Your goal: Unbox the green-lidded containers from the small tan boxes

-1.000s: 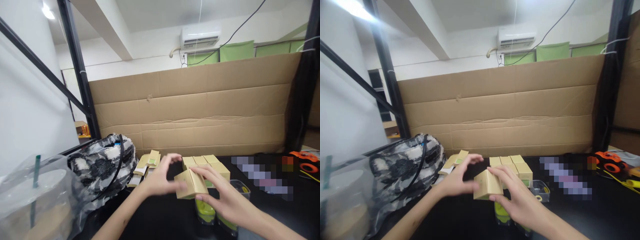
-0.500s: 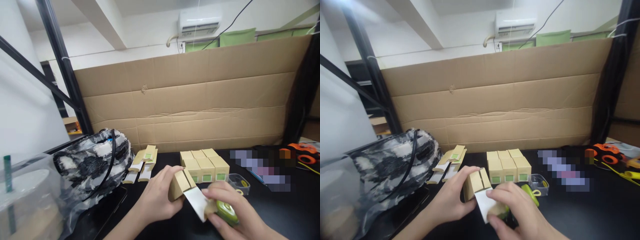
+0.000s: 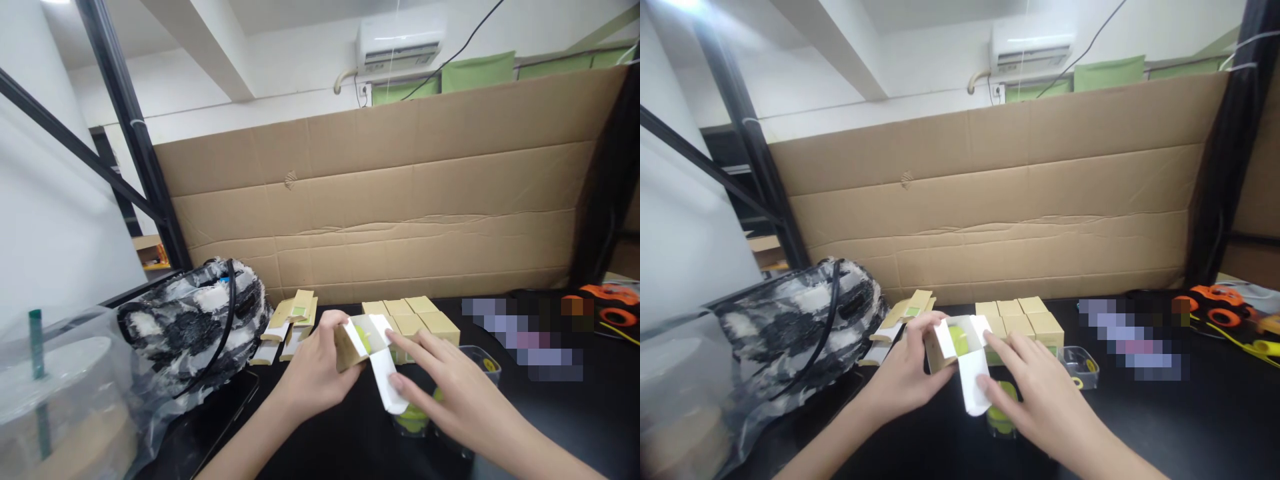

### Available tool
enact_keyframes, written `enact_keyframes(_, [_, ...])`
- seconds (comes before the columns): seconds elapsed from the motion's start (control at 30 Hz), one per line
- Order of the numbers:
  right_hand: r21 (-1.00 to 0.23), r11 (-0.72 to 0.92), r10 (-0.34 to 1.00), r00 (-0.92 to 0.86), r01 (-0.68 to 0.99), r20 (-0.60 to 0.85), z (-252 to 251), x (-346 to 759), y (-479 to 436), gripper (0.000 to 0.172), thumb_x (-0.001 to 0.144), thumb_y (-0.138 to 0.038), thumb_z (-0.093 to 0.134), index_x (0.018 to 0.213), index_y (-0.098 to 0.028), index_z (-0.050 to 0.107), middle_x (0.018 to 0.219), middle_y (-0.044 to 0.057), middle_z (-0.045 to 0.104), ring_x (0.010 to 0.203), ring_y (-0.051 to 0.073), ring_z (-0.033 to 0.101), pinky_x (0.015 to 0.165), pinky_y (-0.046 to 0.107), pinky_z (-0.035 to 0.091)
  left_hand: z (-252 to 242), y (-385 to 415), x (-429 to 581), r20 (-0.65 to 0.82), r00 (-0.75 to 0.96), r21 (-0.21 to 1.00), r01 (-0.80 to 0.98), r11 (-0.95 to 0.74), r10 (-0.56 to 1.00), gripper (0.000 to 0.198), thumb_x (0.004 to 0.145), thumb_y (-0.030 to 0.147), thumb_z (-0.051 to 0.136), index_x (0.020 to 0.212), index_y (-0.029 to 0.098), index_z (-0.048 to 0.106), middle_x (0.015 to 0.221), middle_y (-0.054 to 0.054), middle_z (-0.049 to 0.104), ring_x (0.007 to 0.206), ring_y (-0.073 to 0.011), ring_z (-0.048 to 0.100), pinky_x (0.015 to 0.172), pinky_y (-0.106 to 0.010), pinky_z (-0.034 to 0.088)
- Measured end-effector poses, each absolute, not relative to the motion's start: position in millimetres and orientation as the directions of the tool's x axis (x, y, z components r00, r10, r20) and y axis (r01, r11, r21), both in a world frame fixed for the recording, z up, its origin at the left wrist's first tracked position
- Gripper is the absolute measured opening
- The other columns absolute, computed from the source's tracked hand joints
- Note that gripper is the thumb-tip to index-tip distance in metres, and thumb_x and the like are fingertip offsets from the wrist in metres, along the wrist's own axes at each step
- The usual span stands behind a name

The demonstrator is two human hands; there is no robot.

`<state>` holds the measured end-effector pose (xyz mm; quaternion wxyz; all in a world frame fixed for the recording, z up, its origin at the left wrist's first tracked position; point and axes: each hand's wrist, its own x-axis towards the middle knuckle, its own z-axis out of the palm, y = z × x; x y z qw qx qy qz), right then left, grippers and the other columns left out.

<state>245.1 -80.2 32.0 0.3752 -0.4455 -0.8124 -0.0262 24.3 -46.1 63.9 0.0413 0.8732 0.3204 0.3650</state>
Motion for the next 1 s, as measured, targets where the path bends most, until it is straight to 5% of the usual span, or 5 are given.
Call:
enact_keyframes(0.17, [-0.986, 0.166, 0.975, -0.146, 0.000, 0.165, 33.1, 245.0, -69.3, 0.048, 0.085, -0.059, 0.052, 0.112, -0.022, 0.066, 0.087, 0.005, 0.065, 0.073, 0.019, 0.064, 0.068, 0.032, 0.054, 103.8, -35.1, 44.0, 0.427, 0.837, -0.290, 0.486, -0.824, 0.343, 0.053, 0.072, -0.005, 0.045, 0.118, 0.021, 0.040, 0.112, -0.008, 0.055, 0.101, -0.0235, 0.054, 0.085, -0.036, 0.048])
enact_keyframes(0.33, [-0.776, -0.193, 0.963, -0.267, -0.600, -0.033, 44.4, 247.6, -67.6, 0.023, 0.083, -0.046, 0.064, 0.093, -0.026, 0.067, 0.092, 0.002, 0.072, 0.086, 0.017, 0.069, 0.078, 0.027, 0.055, 120.4, -23.7, 80.4, 0.343, 0.932, -0.655, 0.329, -0.680, 0.121, 0.030, 0.090, 0.011, 0.045, 0.117, 0.023, 0.047, 0.104, -0.008, 0.058, 0.101, -0.0224, 0.057, 0.101, -0.039, 0.039])
enact_keyframes(0.6, [-0.655, -0.219, 0.963, -0.269, -0.724, -0.024, 56.4, 256.7, -65.9, 0.019, 0.093, -0.023, 0.052, 0.106, -0.016, 0.065, 0.089, 0.006, 0.073, 0.082, 0.016, 0.070, 0.084, 0.030, 0.055, 124.0, -19.9, 94.6, 0.272, 0.958, -0.839, 0.194, -0.508, -0.085, 0.024, 0.092, 0.011, 0.043, 0.111, 0.026, 0.044, 0.116, -0.006, 0.056, 0.120, -0.0201, 0.051, 0.113, -0.040, 0.023])
enact_keyframes(0.87, [-0.812, -0.140, 0.950, -0.309, -0.567, 0.052, 56.2, 256.4, -71.1, 0.025, 0.088, -0.037, 0.059, 0.107, -0.021, 0.063, 0.093, 0.003, 0.072, 0.086, 0.016, 0.069, 0.080, 0.026, 0.055, 116.4, -17.7, 56.7, 0.577, 0.816, -0.517, 0.404, -0.755, 0.042, 0.041, 0.082, -0.002, 0.043, 0.115, 0.021, 0.039, 0.124, -0.012, 0.047, 0.120, -0.0251, 0.046, 0.107, -0.046, 0.033])
enact_keyframes(1.0, [-0.958, 0.287, 0.951, -0.118, 0.005, 0.284, 46.9, 252.3, -78.4, 0.050, 0.079, -0.049, 0.066, 0.121, -0.029, 0.050, 0.105, 0.003, 0.066, 0.092, 0.020, 0.066, 0.076, 0.031, 0.055, 93.1, -11.5, 31.8, 0.744, 0.496, 0.295, 0.358, -0.886, 0.448, 0.043, 0.072, 0.001, 0.055, 0.106, 0.023, 0.041, 0.122, -0.009, 0.050, 0.117, -0.0244, 0.047, 0.104, -0.047, 0.033])
